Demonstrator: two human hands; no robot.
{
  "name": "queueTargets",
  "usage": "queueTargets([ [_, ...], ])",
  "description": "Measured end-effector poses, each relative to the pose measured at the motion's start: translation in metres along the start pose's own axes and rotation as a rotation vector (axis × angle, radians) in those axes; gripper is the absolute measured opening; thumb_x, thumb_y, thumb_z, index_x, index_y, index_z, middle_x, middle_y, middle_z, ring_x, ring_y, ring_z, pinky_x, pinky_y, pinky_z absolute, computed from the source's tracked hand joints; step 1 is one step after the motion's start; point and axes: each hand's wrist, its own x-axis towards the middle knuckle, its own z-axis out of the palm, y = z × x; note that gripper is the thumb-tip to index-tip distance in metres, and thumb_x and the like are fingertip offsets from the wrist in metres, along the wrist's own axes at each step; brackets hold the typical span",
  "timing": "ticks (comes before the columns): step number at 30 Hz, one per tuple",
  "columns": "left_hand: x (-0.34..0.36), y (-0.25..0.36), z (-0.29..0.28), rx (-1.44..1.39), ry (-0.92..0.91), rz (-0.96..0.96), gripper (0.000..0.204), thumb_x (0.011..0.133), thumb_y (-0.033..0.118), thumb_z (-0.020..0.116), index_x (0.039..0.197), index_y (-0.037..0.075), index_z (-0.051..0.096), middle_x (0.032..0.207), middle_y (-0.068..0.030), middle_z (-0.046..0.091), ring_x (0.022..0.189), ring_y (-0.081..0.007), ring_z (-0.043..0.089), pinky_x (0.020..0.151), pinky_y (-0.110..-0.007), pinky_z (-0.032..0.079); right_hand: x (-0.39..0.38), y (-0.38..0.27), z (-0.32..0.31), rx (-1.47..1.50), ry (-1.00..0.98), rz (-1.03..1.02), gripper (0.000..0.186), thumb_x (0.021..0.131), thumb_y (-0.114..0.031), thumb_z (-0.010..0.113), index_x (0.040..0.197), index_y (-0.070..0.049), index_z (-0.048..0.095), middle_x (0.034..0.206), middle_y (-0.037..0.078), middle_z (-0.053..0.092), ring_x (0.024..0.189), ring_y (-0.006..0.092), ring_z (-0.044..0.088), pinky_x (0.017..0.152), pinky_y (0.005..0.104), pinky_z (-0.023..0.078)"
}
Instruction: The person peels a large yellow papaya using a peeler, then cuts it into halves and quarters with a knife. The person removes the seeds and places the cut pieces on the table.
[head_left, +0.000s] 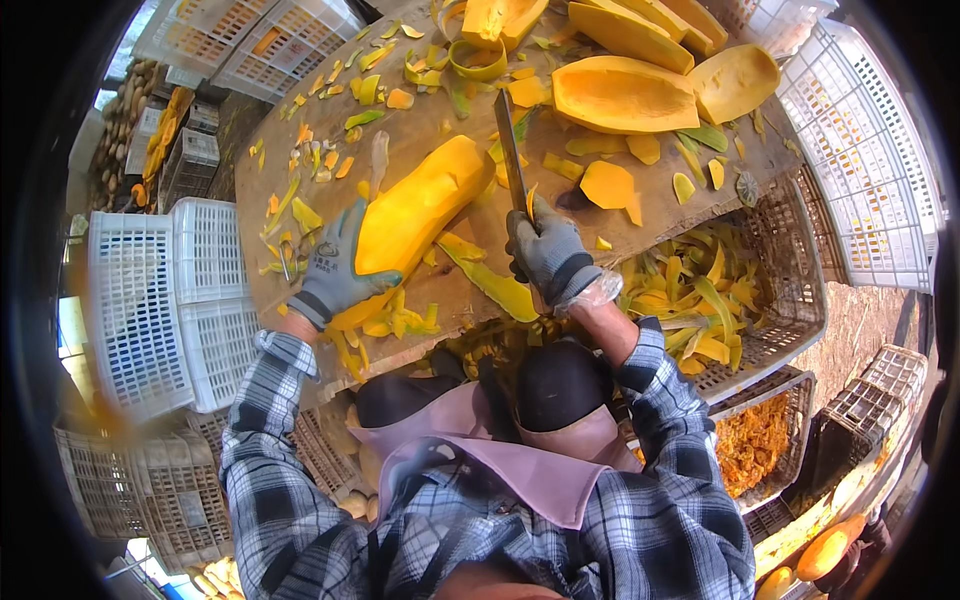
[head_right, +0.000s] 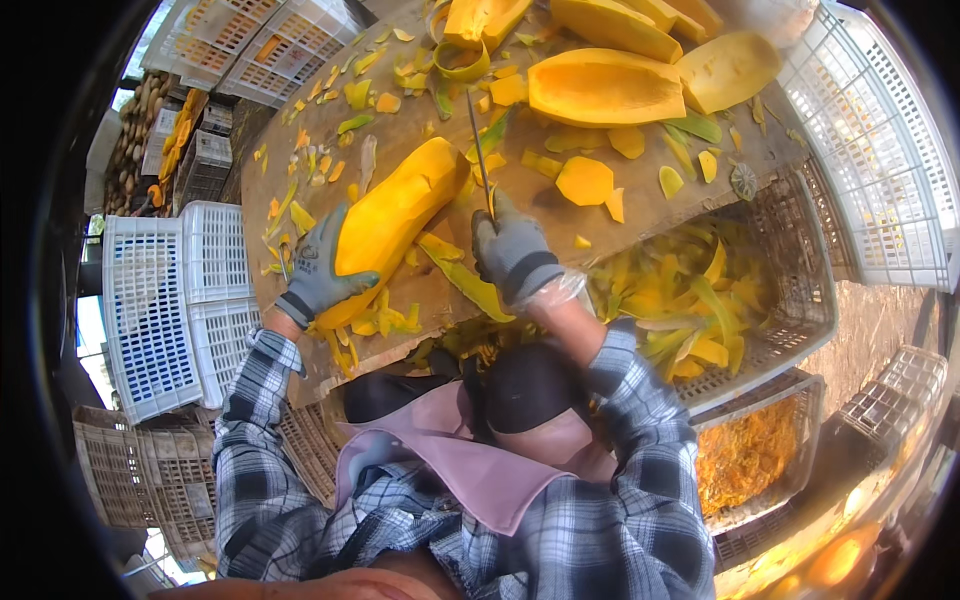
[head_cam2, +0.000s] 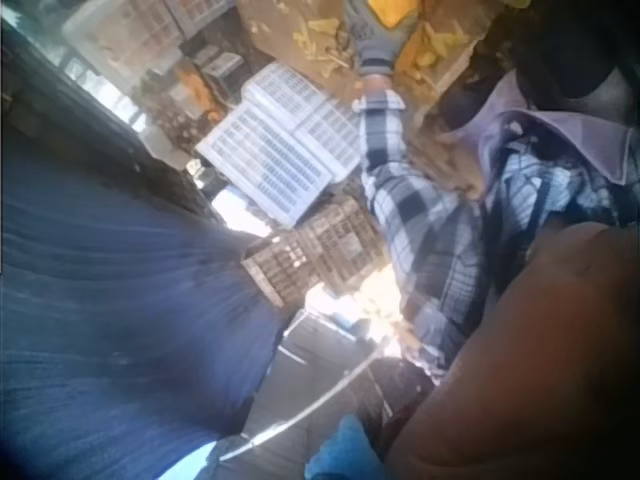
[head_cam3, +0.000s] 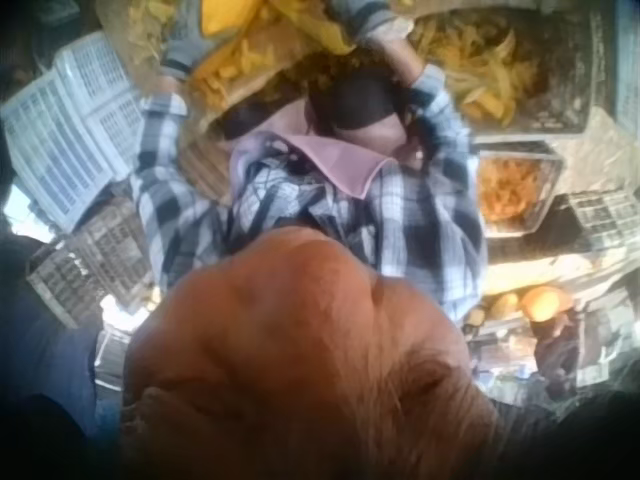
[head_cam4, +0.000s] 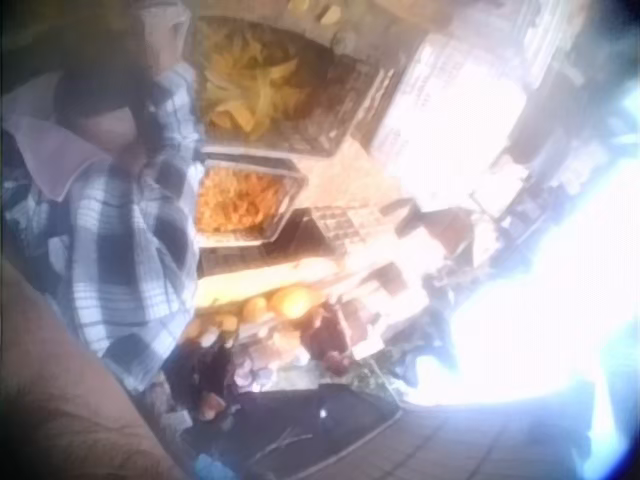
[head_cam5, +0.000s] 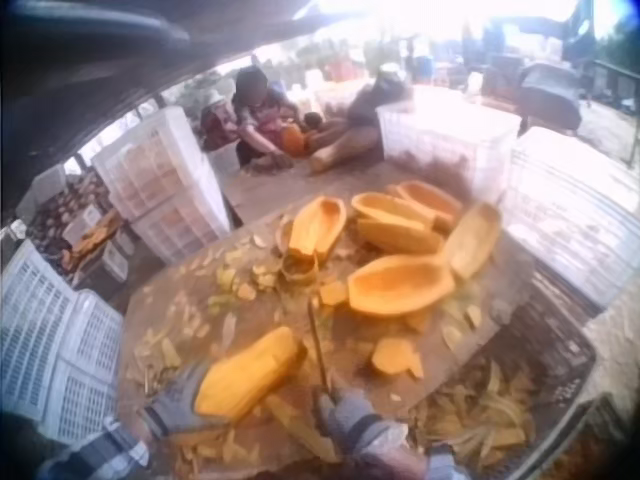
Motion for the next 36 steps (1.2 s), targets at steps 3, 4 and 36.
queueTargets([
  [3,-0.005,0.001,-0.001,0.054,0.033,0.004,0.111,0.073,0.063,0.080,0.153,0.003,0.034,0.147,-0.0243,0.045,0.138,-0.0414,0.043,0.116,-0.047,0.033,-0.014,0.030,0.011,-0.548,0.111,-0.408,0.050,0.096,-0.019,0.055,0.142,-0.001,0.046,0.095,0.024,0.071,0.079,0.0376,0.071,0.069,0.0475,0.056],
  [4,-0.004,0.000,0.000,0.054,0.037,0.006,0.111,0.073,0.063,0.080,0.153,0.002,0.034,0.147,-0.0242,0.045,0.138,-0.0413,0.043,0.116,-0.047,0.033,-0.020,0.020,0.016,-0.677,0.091,-0.412,0.053,0.095,-0.018,0.056,0.144,-0.001,0.043,0.100,0.025,0.070,0.082,0.0403,0.070,0.073,0.0490,0.055],
  [36,-0.001,-0.006,-0.005,0.001,-0.010,0.100,0.116,0.072,0.064,0.079,0.157,0.005,0.027,0.149,-0.0265,0.042,0.137,-0.0433,0.043,0.115,-0.047,0.034,-0.032,0.047,-0.049,0.258,0.172,0.157,0.022,0.098,-0.024,0.060,0.102,-0.002,0.058,0.071,0.009,0.062,0.049,0.0188,0.055,0.044,0.0333,0.045],
])
